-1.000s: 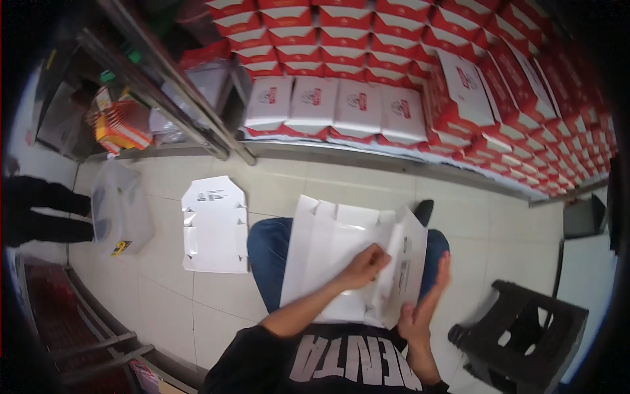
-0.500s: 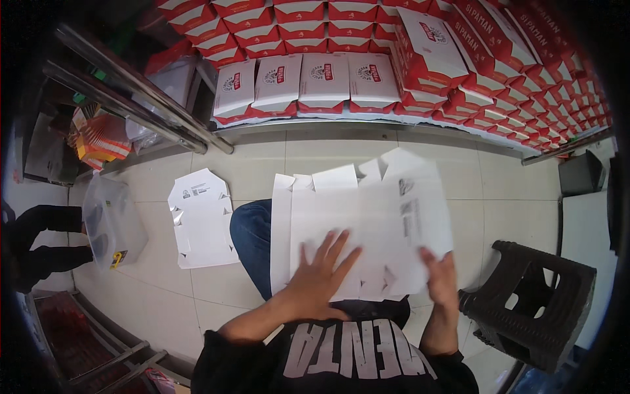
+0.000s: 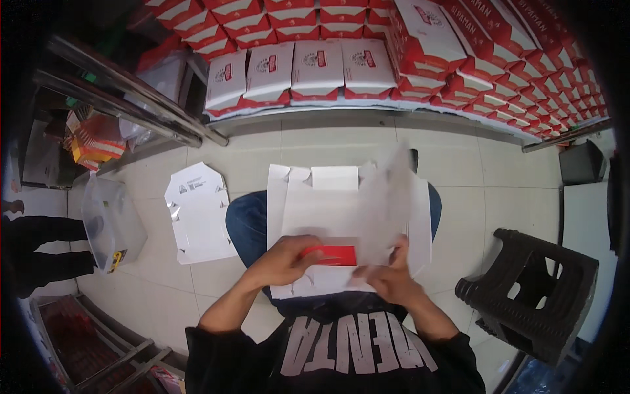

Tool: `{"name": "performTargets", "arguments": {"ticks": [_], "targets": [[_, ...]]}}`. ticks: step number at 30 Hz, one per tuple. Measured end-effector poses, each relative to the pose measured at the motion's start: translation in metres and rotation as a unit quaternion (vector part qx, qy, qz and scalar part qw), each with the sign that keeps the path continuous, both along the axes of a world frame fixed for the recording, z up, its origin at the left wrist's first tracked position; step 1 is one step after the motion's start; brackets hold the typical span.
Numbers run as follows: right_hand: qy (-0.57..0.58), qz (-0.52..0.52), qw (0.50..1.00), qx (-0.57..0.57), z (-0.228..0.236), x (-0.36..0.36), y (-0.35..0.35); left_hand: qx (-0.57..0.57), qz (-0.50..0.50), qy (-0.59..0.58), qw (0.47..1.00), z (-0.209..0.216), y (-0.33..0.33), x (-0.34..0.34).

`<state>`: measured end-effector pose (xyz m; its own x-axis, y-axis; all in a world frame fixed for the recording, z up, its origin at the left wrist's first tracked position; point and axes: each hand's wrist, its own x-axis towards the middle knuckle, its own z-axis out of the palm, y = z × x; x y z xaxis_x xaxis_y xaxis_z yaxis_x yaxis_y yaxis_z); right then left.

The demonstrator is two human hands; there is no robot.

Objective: The person sits on the floor and folds flat white cardboard sheets into small rectangular boxes. They insert a red rectangular item into each folded box, close the flaps, and place the finished boxes onto a nearby metal shelf. The process is repeated continuously with multiple units.

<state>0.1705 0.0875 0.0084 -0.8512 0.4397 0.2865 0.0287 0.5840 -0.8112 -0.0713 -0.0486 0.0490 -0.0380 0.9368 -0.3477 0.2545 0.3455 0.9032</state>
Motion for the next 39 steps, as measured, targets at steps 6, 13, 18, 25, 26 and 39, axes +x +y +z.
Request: {"name": "performTargets", "arguments": {"ticks": [6, 13, 18, 25, 26, 39], "targets": [[-0.003, -0.189, 0.973, 0.132, -0.008, -0.036, -0.006, 0.058, 0.032, 0.037, 0.997, 0.005, 0.028, 0.01], [0.054, -0.224, 0.908, -0.349, -0.01, -0.047, -0.017, 0.12, 0.101, -0.01, 0.988, 0.012, 0.022, 0.026], [0.105, -0.238, 0.937, -0.234, -0.002, -0.052, -0.007, 0.33, 0.041, 0.202, 0.921, -0.004, -0.007, 0.006], [0.116, -0.242, 0.933, -0.238, 0.012, -0.076, -0.028, 0.378, 0.278, 0.289, 0.835, -0.017, 0.044, 0.034], [0.125, -0.239, 0.923, -0.273, 0.011, -0.077, -0.026, 0.362, 0.283, 0.289, 0.84, -0.018, 0.046, 0.039], [-0.147, -0.006, 0.989, 0.004, 0.036, -0.075, 0.067, 0.216, -0.081, 0.533, 0.814, -0.016, 0.0, -0.026]]}}
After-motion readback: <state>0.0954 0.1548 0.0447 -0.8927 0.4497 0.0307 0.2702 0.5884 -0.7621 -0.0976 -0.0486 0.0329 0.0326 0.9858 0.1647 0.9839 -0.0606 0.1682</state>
